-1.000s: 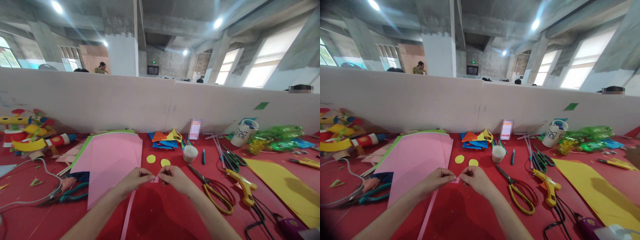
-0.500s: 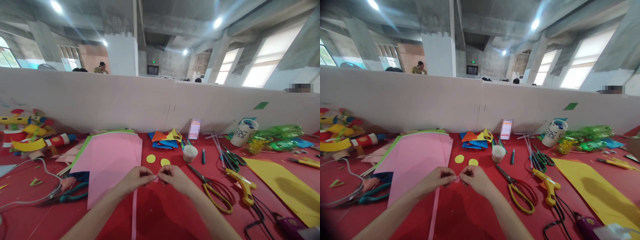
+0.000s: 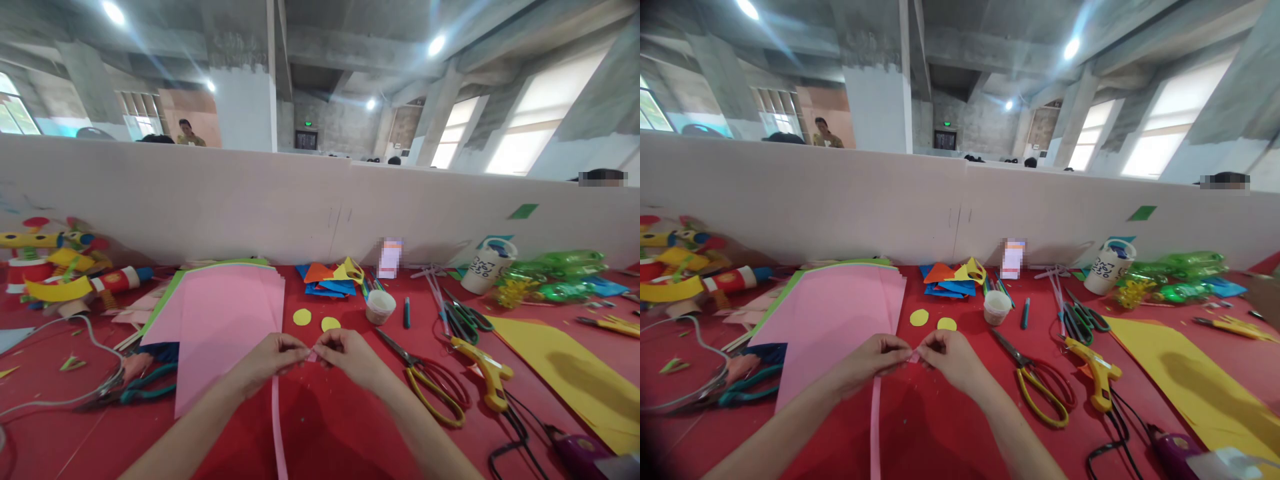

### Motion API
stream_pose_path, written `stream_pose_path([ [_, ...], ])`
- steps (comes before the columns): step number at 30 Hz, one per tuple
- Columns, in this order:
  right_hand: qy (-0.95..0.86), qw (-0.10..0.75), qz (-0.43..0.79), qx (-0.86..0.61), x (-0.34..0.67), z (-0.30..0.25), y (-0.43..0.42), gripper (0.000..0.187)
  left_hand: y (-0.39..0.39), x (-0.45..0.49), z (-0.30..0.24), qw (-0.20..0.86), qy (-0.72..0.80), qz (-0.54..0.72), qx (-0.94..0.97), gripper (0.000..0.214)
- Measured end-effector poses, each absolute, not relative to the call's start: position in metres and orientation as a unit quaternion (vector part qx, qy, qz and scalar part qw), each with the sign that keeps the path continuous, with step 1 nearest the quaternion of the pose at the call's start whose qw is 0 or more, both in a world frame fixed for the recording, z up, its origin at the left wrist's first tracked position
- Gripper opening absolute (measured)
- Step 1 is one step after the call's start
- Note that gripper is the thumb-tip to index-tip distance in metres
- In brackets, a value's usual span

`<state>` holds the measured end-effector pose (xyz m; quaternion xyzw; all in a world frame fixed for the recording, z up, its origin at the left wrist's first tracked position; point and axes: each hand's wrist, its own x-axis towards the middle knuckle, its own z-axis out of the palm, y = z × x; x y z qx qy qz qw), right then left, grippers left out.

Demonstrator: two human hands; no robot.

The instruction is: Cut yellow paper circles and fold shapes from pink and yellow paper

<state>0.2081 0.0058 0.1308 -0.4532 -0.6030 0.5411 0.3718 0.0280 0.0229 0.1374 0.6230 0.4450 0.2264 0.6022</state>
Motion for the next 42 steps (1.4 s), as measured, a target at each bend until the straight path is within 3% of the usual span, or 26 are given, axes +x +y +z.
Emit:
stream_pose_path([
  [19,-0.595,0.372,0.55,-0.453,0.211,0.132,0.007,0.022,0.022,0.025,0.141,0.686,0.411,0.237,0.552,0.032],
  [29,-0.594,0.381,0.556,-0.439,0.209,0.135,0.004,0.023,0.019,0.03,0.141,0.565,0.439,0.258,0.649,0.028],
  [42,-0.66,0.406,0.447,-0.447,0.203,0.14,-0.002,0.01,0.021,0.022,0.151,0.679,0.381,0.182,0.6,0.034],
])
